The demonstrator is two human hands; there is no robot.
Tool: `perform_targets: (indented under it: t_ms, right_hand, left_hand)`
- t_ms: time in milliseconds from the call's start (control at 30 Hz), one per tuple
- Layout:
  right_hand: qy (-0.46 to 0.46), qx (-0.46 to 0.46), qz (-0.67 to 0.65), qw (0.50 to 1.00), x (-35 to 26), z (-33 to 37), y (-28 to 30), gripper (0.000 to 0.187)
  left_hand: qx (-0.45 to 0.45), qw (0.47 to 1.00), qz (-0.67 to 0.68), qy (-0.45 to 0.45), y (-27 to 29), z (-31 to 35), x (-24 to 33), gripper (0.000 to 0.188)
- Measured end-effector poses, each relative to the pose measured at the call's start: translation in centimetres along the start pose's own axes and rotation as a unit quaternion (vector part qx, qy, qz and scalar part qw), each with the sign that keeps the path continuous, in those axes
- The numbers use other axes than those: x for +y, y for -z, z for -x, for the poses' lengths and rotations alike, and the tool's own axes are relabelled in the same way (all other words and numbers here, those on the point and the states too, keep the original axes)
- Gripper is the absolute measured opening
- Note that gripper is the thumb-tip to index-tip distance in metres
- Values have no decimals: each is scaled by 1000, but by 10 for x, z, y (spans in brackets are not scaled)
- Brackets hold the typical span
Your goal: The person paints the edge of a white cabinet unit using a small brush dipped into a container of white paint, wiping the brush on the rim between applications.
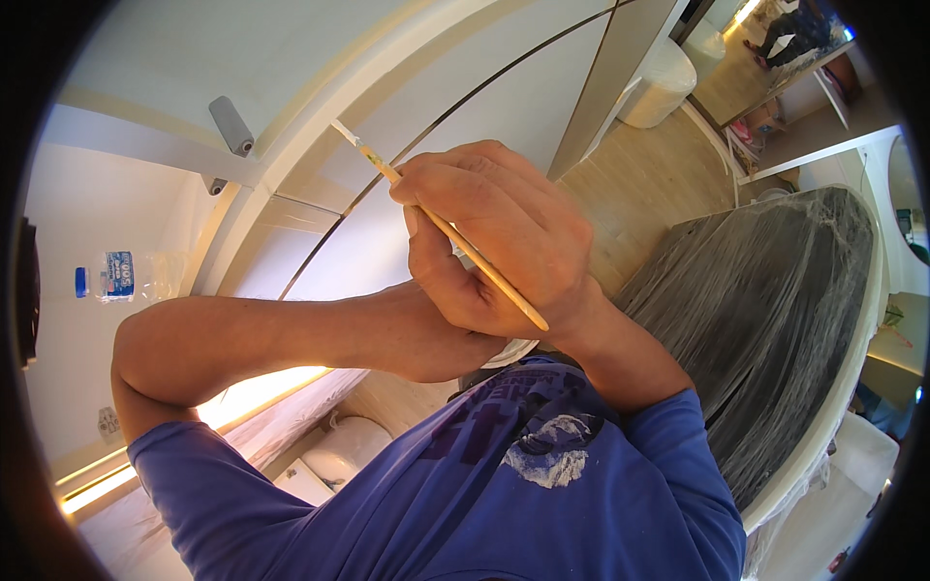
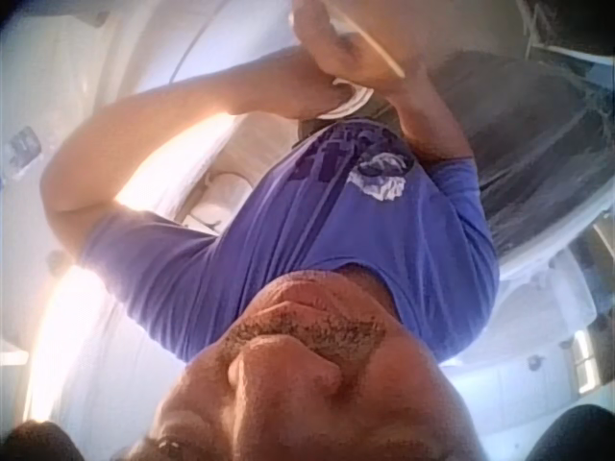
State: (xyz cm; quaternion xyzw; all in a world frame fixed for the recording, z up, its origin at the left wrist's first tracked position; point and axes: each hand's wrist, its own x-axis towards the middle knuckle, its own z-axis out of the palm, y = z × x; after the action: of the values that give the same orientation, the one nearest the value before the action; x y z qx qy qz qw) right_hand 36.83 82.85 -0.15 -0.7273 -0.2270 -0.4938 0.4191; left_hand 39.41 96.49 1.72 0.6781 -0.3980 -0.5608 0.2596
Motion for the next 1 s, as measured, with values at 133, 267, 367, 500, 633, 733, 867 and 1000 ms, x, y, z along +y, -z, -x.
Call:
perform_targets:
  t_ms: [133, 267, 367, 500, 633, 733, 867, 1000]
  right_hand:
    - [-20, -27, 13, 999, -3, -1, 6, 23]
    - [-30, -37, 26, 999, 0, -2, 11, 21]
    - [-14, -43, 26, 999, -2, -4, 11, 21]
    - [-5, -41, 0, 999, -3, 0, 4, 21]
    - [-2, -38, 28, 999, 1, -3, 8, 23]
    - [4, -35, 39, 999, 2, -4, 9, 24]
    - [13, -37, 7, 999, 0, -3, 5, 24]
    - [2, -25, 29, 999, -1, -2, 2, 26]
  left_hand:
    - [17, 999, -31, 7, -2, 2, 1, 33]
    - [14, 997, -64, 48, -2, 2, 4, 36]
    - [20, 999, -36, 34, -1, 5, 5, 37]
    - [0, 1000, 6, 30, 3, 6, 9, 37]
    - [25, 998, -27, 45, 0, 5, 7, 35]
    - [19, 998, -34, 52, 2, 5, 12, 34]
    - [40, 999, 16, -32, -5, 1, -9, 34]
    - [24, 999, -25, -1, -1, 5, -2, 37]
